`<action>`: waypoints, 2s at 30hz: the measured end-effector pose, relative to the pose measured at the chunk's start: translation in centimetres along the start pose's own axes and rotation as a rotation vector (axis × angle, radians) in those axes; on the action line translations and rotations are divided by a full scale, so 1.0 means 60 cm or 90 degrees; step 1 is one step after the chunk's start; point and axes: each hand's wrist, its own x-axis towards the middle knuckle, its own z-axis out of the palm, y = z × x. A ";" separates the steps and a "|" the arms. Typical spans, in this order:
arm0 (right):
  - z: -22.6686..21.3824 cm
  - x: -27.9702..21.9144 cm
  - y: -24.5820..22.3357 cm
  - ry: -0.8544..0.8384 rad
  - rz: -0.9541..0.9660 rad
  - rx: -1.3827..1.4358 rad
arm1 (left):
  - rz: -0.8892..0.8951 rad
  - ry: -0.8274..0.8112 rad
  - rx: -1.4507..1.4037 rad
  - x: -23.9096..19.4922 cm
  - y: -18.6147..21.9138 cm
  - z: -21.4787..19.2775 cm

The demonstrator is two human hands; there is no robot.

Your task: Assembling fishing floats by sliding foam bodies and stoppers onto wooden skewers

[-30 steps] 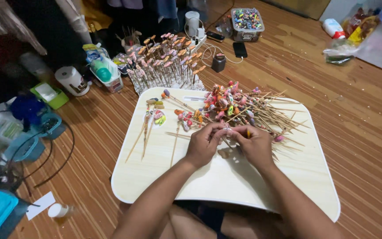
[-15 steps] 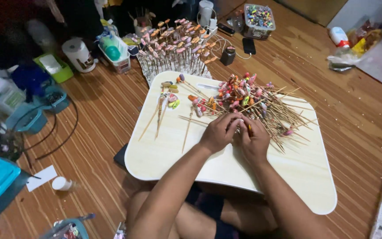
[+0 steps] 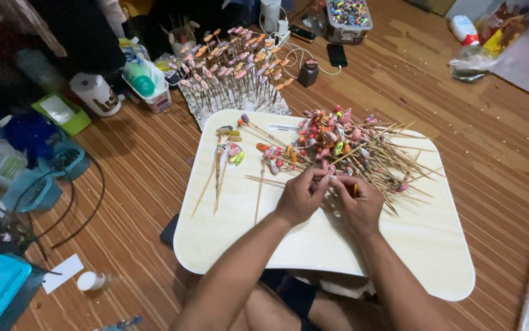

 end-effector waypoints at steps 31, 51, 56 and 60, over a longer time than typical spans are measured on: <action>-0.018 0.017 -0.022 -0.082 -0.159 -0.008 | 0.039 -0.002 -0.023 0.011 0.027 -0.005; -0.021 0.021 -0.003 -0.107 -0.135 -0.025 | 0.009 0.009 -0.030 0.013 0.012 -0.009; -0.021 0.034 -0.024 -0.121 -0.079 -0.036 | 0.047 0.038 -0.011 0.021 0.016 -0.012; -0.017 0.054 -0.056 -0.155 -0.026 -0.039 | 0.054 0.061 0.007 0.024 0.015 -0.013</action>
